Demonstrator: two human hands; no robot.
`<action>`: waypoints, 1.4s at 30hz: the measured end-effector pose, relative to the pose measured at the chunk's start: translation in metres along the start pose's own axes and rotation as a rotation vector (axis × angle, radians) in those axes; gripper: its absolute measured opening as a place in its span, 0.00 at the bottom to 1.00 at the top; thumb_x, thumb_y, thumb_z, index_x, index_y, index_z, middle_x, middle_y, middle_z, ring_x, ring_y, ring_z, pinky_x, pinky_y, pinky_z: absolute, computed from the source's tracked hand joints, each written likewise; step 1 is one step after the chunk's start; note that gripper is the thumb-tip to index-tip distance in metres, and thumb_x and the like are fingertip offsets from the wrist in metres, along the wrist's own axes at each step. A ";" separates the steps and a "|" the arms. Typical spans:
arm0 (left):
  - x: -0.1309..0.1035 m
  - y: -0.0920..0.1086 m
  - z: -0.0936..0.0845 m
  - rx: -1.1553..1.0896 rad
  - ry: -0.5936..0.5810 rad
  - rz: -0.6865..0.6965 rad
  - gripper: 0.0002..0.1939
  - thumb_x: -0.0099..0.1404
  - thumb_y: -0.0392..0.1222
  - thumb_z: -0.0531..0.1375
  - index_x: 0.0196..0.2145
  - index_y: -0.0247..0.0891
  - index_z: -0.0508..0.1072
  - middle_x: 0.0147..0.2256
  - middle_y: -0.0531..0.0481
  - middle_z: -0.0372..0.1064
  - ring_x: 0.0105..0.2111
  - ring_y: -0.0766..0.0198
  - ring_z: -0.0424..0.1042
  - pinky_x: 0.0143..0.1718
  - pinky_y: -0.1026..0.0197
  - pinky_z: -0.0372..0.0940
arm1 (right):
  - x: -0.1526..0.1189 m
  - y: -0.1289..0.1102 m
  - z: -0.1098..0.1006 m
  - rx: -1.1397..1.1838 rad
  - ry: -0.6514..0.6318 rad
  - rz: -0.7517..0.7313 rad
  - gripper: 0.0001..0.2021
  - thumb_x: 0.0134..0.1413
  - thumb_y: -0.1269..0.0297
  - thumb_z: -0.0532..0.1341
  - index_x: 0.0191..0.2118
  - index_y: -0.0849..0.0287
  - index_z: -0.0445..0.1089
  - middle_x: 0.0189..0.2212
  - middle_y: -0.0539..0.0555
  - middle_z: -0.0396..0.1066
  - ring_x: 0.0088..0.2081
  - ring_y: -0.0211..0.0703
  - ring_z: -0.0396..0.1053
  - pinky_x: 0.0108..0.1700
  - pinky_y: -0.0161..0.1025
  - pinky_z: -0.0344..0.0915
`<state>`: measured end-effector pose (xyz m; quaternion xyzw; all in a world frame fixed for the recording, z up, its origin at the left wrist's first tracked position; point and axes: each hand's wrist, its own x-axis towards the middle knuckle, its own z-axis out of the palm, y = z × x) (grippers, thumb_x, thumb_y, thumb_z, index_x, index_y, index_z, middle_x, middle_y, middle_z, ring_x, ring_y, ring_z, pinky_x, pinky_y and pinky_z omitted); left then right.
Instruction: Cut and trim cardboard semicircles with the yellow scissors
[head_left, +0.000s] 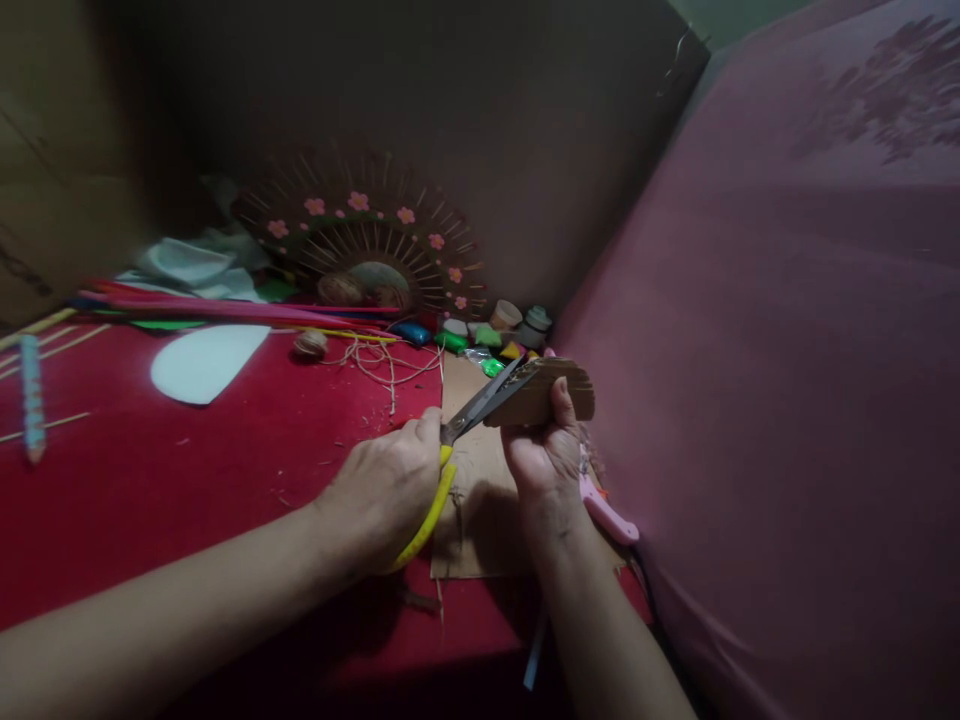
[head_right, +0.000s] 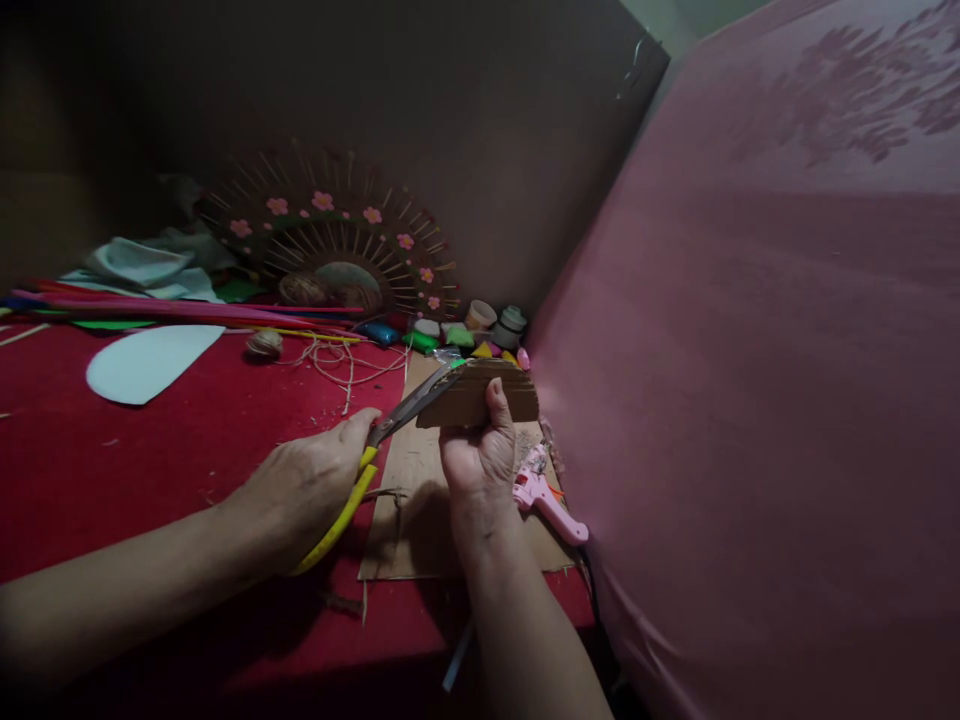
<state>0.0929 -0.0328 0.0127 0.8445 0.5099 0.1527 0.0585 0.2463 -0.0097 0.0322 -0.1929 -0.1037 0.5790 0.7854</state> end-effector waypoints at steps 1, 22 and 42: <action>-0.001 0.000 -0.001 -0.002 -0.003 -0.002 0.13 0.63 0.32 0.44 0.44 0.29 0.61 0.30 0.43 0.69 0.31 0.52 0.74 0.29 0.55 0.67 | 0.000 0.000 0.000 -0.004 0.014 -0.002 0.09 0.55 0.67 0.58 0.41 0.56 0.71 0.31 0.47 0.77 0.39 0.34 0.73 0.53 0.40 0.62; 0.001 -0.006 0.002 0.203 0.030 0.119 0.12 0.59 0.28 0.44 0.36 0.29 0.64 0.25 0.41 0.69 0.25 0.52 0.74 0.23 0.56 0.66 | 0.005 0.007 -0.005 -0.080 -0.101 -0.078 0.16 0.49 0.71 0.61 0.45 0.53 0.70 0.36 0.46 0.77 0.42 0.31 0.72 0.55 0.37 0.60; 0.008 -0.015 0.002 -0.037 0.046 0.000 0.13 0.62 0.34 0.47 0.45 0.29 0.61 0.34 0.38 0.71 0.35 0.48 0.74 0.32 0.52 0.66 | 0.011 0.003 -0.008 -0.097 -0.097 0.004 0.12 0.46 0.65 0.64 0.40 0.57 0.72 0.38 0.51 0.77 0.45 0.39 0.71 0.56 0.50 0.60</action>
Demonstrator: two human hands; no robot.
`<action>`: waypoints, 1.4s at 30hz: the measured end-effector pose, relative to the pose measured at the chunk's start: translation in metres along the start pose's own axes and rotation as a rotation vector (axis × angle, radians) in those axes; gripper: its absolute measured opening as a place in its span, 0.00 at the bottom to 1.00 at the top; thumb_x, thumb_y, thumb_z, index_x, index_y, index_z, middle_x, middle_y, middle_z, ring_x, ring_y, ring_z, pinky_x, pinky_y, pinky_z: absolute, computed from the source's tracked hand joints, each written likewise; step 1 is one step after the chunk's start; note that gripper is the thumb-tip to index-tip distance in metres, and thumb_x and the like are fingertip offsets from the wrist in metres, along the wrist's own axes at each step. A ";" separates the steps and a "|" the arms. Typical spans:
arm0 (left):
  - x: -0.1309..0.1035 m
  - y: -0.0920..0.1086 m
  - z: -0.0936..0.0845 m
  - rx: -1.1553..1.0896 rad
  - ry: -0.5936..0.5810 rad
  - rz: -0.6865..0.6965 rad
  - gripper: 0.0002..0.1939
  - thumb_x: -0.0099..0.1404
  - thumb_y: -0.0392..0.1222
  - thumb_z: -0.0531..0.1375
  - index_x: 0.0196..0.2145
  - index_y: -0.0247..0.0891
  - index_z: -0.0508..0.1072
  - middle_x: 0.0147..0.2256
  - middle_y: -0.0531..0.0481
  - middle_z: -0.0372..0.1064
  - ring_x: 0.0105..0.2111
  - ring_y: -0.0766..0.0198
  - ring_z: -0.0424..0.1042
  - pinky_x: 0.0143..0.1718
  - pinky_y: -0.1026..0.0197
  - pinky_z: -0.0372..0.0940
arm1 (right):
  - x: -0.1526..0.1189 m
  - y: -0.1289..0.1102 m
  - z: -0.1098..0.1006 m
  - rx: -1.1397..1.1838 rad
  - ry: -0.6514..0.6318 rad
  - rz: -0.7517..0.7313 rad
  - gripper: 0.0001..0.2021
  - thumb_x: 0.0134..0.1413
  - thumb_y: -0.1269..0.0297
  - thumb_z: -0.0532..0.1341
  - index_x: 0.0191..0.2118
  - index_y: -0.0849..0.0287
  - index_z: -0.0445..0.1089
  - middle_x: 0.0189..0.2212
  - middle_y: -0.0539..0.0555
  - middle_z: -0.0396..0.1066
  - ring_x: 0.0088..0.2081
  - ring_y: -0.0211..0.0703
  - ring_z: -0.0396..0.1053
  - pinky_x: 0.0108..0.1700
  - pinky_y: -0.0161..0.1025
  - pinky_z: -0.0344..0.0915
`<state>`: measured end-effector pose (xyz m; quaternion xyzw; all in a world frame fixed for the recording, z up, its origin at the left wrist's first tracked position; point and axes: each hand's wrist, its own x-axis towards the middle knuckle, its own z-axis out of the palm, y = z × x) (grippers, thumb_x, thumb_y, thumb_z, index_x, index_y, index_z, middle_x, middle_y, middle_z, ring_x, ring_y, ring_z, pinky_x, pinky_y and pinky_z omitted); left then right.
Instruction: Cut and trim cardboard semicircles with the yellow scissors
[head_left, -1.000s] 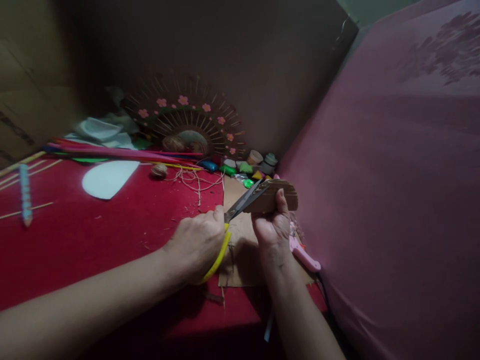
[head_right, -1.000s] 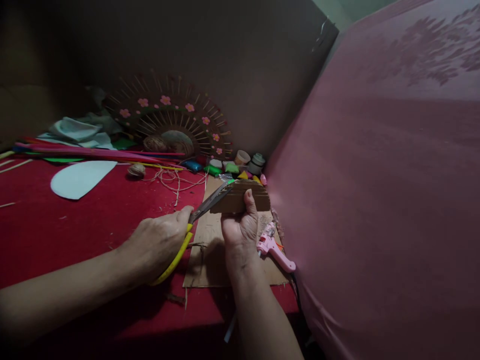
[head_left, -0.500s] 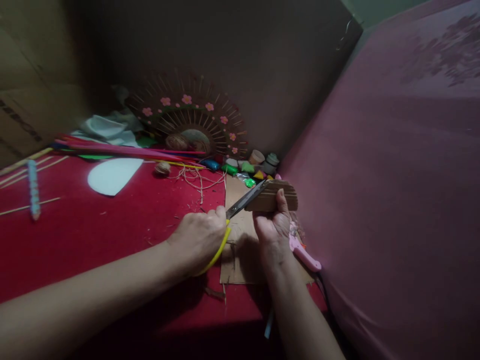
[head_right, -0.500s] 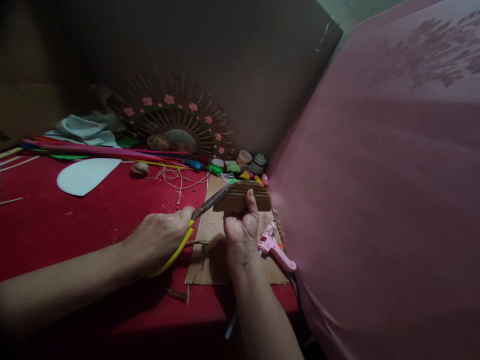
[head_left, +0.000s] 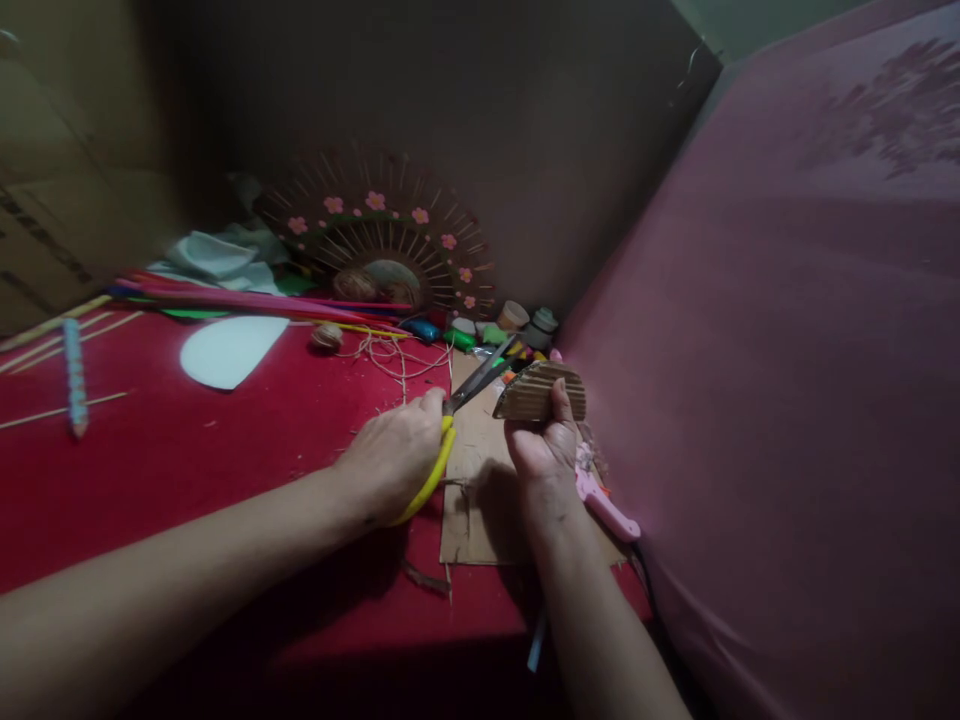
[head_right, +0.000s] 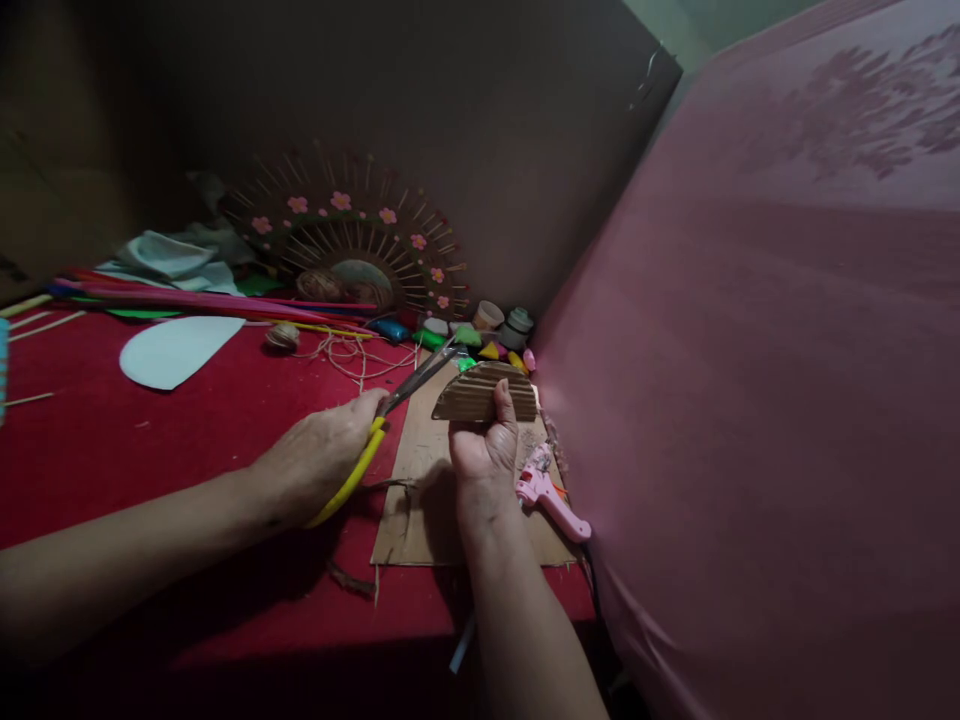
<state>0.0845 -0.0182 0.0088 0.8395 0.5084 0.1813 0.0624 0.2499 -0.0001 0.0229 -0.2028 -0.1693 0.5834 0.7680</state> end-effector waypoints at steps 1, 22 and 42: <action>0.000 0.000 0.002 -0.021 0.038 0.001 0.15 0.64 0.34 0.45 0.47 0.29 0.59 0.36 0.37 0.71 0.37 0.50 0.73 0.34 0.53 0.66 | 0.000 0.000 0.000 0.007 -0.011 0.006 0.12 0.47 0.65 0.64 0.40 0.56 0.72 0.38 0.51 0.77 0.45 0.39 0.71 0.55 0.50 0.60; -0.006 0.017 0.005 0.156 -0.064 0.057 0.13 0.59 0.33 0.49 0.42 0.27 0.63 0.32 0.38 0.69 0.30 0.52 0.74 0.28 0.55 0.68 | 0.002 -0.002 -0.001 0.051 0.082 -0.016 0.10 0.47 0.66 0.63 0.39 0.56 0.72 0.33 0.48 0.78 0.44 0.37 0.72 0.56 0.46 0.60; -0.001 0.012 -0.003 0.211 -0.060 0.165 0.14 0.57 0.27 0.44 0.38 0.27 0.65 0.23 0.39 0.69 0.26 0.47 0.74 0.25 0.51 0.67 | 0.005 0.000 -0.005 0.043 0.007 -0.023 0.12 0.46 0.63 0.63 0.39 0.56 0.72 0.38 0.51 0.77 0.47 0.39 0.70 0.56 0.50 0.58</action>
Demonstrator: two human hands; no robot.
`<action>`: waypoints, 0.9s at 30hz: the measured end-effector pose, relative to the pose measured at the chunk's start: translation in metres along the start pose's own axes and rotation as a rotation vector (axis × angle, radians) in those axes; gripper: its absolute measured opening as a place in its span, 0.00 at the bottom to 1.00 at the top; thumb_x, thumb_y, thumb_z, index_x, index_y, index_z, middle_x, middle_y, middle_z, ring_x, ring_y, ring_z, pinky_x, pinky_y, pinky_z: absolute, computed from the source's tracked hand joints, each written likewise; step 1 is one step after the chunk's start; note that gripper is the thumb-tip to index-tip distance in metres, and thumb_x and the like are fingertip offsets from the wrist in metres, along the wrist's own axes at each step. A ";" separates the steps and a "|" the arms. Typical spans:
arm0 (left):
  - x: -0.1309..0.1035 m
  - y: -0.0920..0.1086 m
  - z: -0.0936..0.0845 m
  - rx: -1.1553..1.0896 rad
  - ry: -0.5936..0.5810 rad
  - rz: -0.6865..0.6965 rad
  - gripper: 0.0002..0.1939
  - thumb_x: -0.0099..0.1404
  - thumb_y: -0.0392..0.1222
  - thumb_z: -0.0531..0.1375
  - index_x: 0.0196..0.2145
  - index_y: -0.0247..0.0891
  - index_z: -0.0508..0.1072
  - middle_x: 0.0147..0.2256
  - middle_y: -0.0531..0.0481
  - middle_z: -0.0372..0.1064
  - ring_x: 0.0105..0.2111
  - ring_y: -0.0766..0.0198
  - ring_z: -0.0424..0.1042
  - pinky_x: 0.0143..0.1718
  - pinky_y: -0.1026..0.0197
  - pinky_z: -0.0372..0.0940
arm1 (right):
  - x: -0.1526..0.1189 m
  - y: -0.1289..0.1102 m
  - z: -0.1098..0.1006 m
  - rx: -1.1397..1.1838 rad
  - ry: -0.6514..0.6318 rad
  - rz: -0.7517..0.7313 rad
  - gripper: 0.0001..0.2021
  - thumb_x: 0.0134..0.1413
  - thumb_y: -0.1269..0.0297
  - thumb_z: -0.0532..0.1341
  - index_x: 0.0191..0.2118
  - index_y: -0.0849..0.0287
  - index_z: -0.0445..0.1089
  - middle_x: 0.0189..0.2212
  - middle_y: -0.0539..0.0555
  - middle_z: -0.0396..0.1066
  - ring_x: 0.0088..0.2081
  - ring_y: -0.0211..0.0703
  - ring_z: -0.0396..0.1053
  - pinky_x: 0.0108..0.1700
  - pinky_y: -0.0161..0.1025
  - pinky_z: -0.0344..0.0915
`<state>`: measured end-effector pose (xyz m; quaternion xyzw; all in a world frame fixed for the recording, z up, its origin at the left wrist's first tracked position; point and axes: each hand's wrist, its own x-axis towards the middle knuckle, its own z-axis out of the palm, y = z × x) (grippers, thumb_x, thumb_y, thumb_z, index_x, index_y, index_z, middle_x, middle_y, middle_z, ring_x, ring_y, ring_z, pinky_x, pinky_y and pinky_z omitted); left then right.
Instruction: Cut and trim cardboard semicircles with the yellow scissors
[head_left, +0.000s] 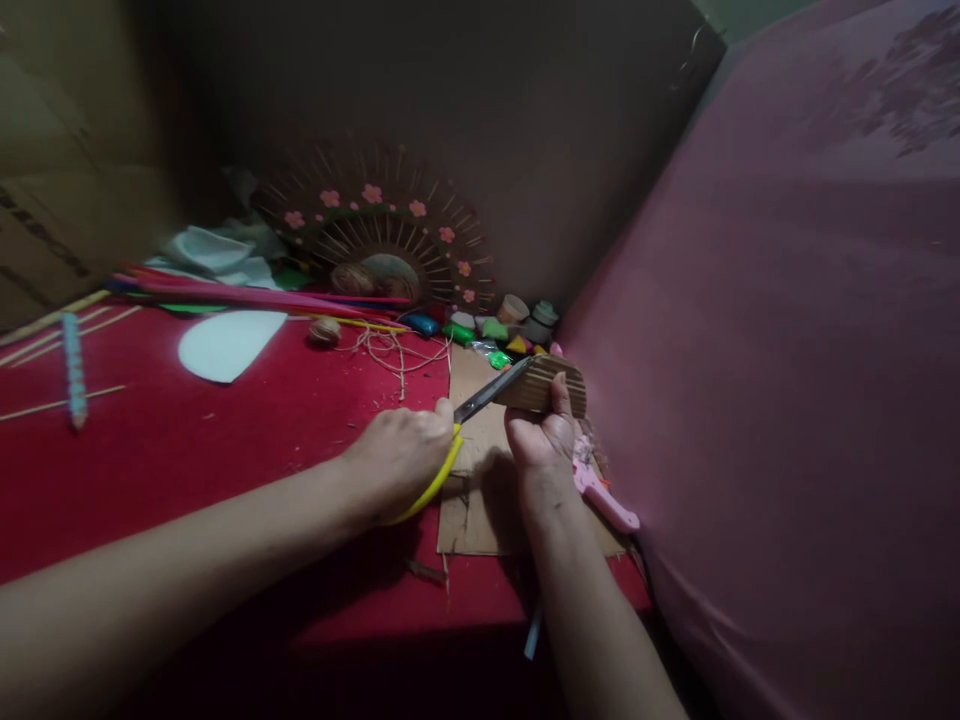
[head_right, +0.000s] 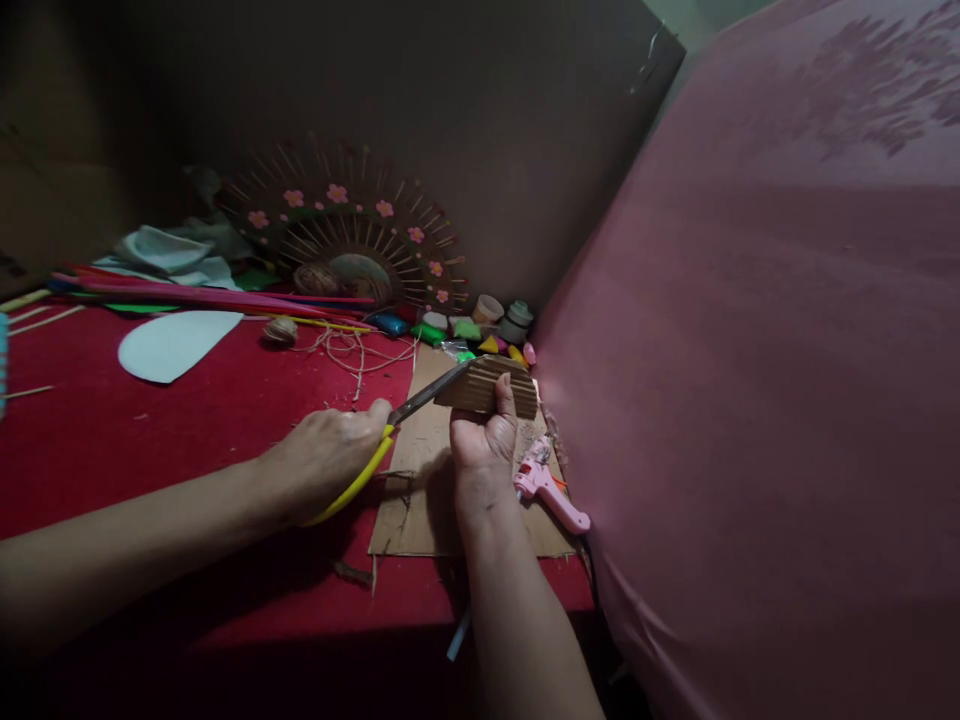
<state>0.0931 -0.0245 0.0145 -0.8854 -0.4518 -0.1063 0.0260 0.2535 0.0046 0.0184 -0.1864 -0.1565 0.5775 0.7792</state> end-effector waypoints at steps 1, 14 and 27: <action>-0.001 0.000 -0.001 0.004 -0.002 0.005 0.13 0.57 0.27 0.45 0.38 0.27 0.65 0.23 0.40 0.69 0.26 0.47 0.74 0.25 0.51 0.67 | 0.000 0.000 0.000 0.001 0.002 0.000 0.11 0.46 0.63 0.63 0.39 0.56 0.72 0.38 0.51 0.77 0.47 0.39 0.70 0.56 0.50 0.59; 0.012 -0.017 0.008 -1.044 0.354 -0.130 0.19 0.56 0.49 0.60 0.42 0.38 0.62 0.32 0.52 0.70 0.33 0.64 0.71 0.36 0.60 0.66 | -0.016 0.010 0.005 -0.005 0.057 0.170 0.02 0.50 0.68 0.61 0.32 0.56 0.71 0.28 0.46 0.77 0.40 0.34 0.73 0.55 0.42 0.61; 0.011 -0.013 -0.007 -1.417 0.421 -0.284 0.22 0.43 0.37 0.64 0.38 0.36 0.64 0.25 0.58 0.59 0.24 0.69 0.62 0.24 0.65 0.62 | -0.040 0.036 0.020 -0.064 0.161 0.211 0.08 0.55 0.73 0.55 0.36 0.57 0.71 0.26 0.44 0.76 0.32 0.32 0.73 0.45 0.34 0.68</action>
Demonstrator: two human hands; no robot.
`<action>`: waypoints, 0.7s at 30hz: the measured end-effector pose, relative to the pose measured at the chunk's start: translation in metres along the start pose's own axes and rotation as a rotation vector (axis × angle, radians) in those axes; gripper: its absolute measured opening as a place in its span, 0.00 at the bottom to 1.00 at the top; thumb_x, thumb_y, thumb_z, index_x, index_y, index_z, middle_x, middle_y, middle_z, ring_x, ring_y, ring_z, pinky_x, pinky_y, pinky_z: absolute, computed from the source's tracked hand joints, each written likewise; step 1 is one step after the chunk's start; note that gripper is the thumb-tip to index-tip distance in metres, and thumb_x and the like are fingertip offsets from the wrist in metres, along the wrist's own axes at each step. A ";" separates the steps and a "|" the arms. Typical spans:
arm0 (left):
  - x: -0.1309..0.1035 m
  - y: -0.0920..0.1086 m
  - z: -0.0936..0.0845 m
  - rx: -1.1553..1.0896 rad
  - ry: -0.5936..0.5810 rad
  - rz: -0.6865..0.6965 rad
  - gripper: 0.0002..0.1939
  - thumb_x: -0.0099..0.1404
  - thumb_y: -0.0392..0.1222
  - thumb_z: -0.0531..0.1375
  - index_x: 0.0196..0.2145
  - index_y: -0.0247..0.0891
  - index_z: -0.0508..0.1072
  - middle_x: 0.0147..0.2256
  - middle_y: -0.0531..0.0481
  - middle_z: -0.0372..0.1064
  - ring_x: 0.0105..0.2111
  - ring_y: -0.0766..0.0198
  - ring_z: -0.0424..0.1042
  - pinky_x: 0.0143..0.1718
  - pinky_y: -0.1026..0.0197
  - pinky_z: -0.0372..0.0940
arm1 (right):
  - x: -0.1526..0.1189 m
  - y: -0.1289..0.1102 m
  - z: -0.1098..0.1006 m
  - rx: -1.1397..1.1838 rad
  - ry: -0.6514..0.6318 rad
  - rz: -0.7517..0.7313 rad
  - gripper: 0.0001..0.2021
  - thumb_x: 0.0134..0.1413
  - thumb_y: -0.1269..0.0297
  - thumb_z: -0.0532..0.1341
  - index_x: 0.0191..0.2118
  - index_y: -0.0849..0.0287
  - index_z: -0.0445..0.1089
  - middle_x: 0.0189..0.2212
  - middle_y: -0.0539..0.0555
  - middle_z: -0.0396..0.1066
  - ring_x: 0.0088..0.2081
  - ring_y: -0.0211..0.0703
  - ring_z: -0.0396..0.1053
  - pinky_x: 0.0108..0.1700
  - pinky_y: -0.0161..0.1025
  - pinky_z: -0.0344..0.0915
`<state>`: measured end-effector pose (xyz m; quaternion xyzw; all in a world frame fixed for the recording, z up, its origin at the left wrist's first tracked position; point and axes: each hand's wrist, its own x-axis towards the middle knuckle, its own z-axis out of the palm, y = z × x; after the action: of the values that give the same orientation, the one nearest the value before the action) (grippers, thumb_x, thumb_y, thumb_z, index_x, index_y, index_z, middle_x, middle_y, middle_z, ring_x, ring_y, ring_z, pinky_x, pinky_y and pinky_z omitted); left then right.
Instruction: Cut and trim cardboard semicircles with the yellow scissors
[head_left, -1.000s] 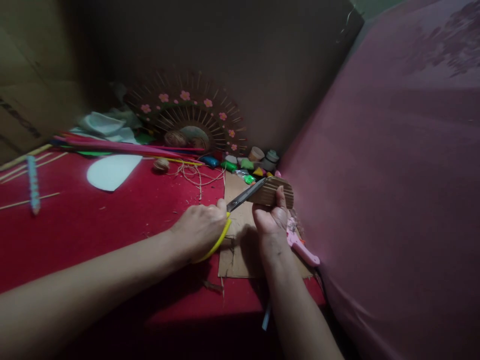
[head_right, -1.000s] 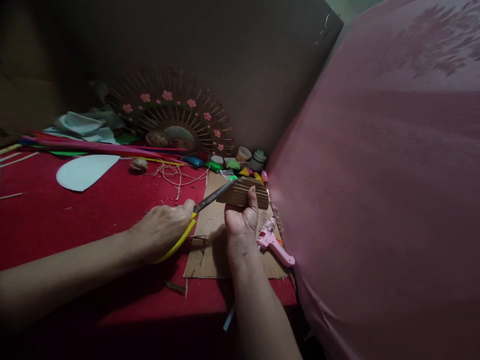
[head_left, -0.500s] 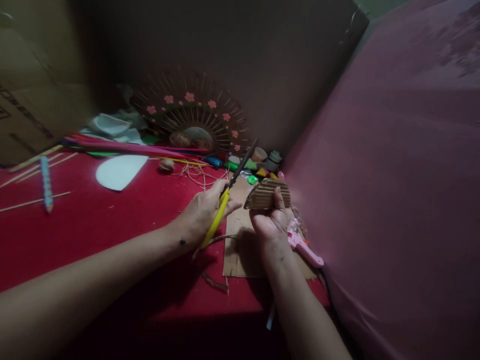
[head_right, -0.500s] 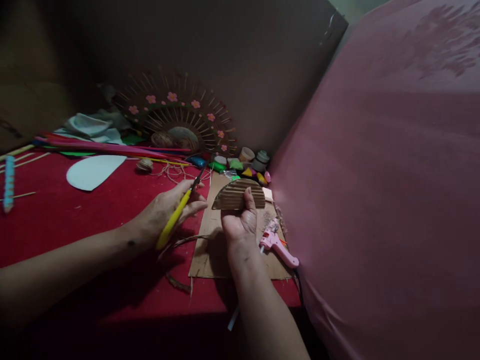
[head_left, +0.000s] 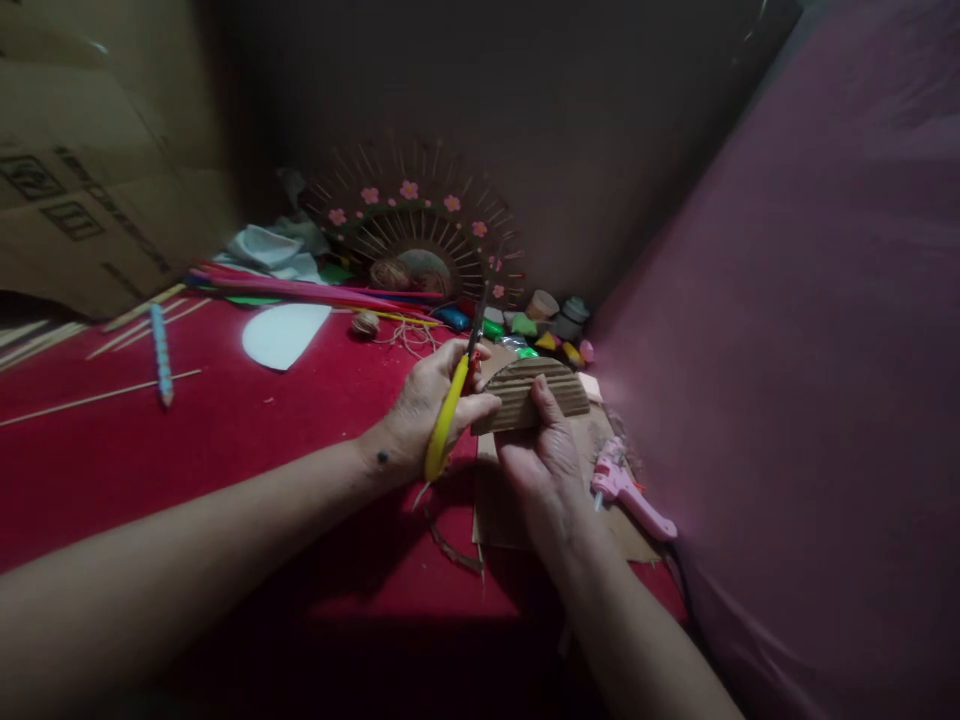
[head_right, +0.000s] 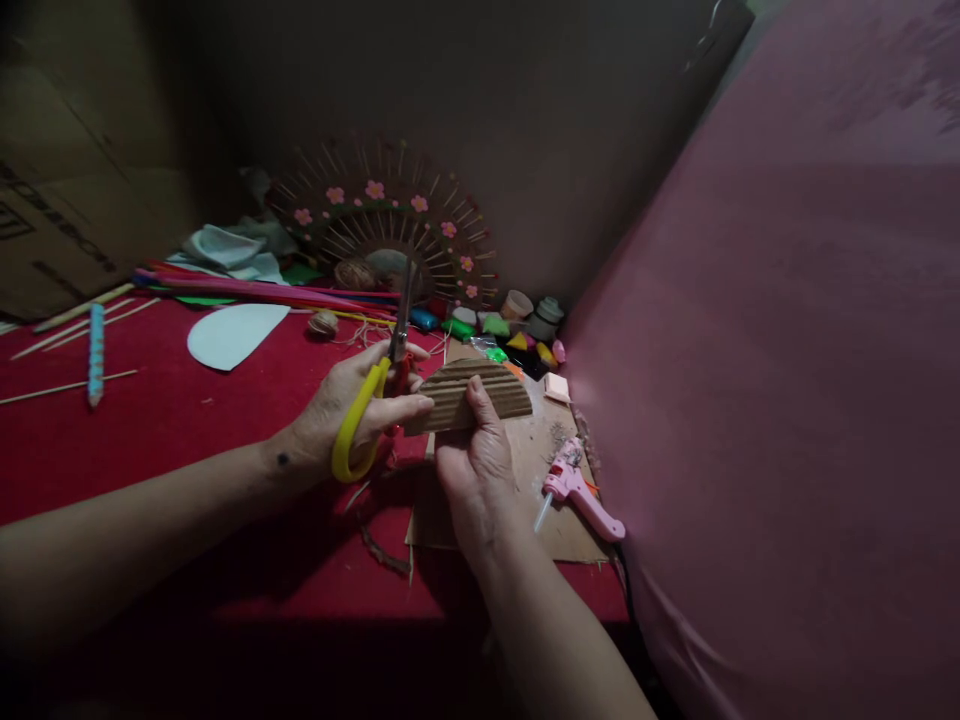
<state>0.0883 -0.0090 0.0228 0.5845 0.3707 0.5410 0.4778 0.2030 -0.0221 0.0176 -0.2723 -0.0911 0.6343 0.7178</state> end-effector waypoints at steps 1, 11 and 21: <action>0.000 0.001 -0.001 0.003 0.002 0.004 0.22 0.43 0.37 0.64 0.38 0.35 0.64 0.25 0.58 0.60 0.24 0.69 0.62 0.24 0.65 0.61 | -0.001 0.000 0.000 -0.002 -0.027 0.010 0.08 0.55 0.72 0.56 0.37 0.57 0.71 0.27 0.45 0.76 0.32 0.33 0.73 0.46 0.34 0.67; 0.001 0.005 -0.011 0.052 -0.112 0.064 0.19 0.48 0.36 0.62 0.39 0.36 0.64 0.24 0.59 0.60 0.21 0.72 0.61 0.21 0.68 0.60 | -0.007 0.002 -0.020 -0.216 -0.318 0.062 0.14 0.41 0.76 0.63 0.38 0.56 0.72 0.32 0.47 0.77 0.35 0.37 0.73 0.43 0.38 0.69; -0.005 0.004 -0.015 0.297 -0.032 0.253 0.16 0.61 0.46 0.56 0.45 0.36 0.64 0.29 0.52 0.67 0.27 0.66 0.69 0.28 0.63 0.66 | -0.009 -0.017 0.003 -0.114 -0.227 -0.162 0.08 0.39 0.76 0.63 0.29 0.57 0.72 0.27 0.46 0.76 0.30 0.35 0.73 0.35 0.34 0.71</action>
<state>0.0722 -0.0121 0.0250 0.6992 0.3621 0.5267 0.3204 0.2147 -0.0305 0.0309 -0.2308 -0.2293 0.5947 0.7352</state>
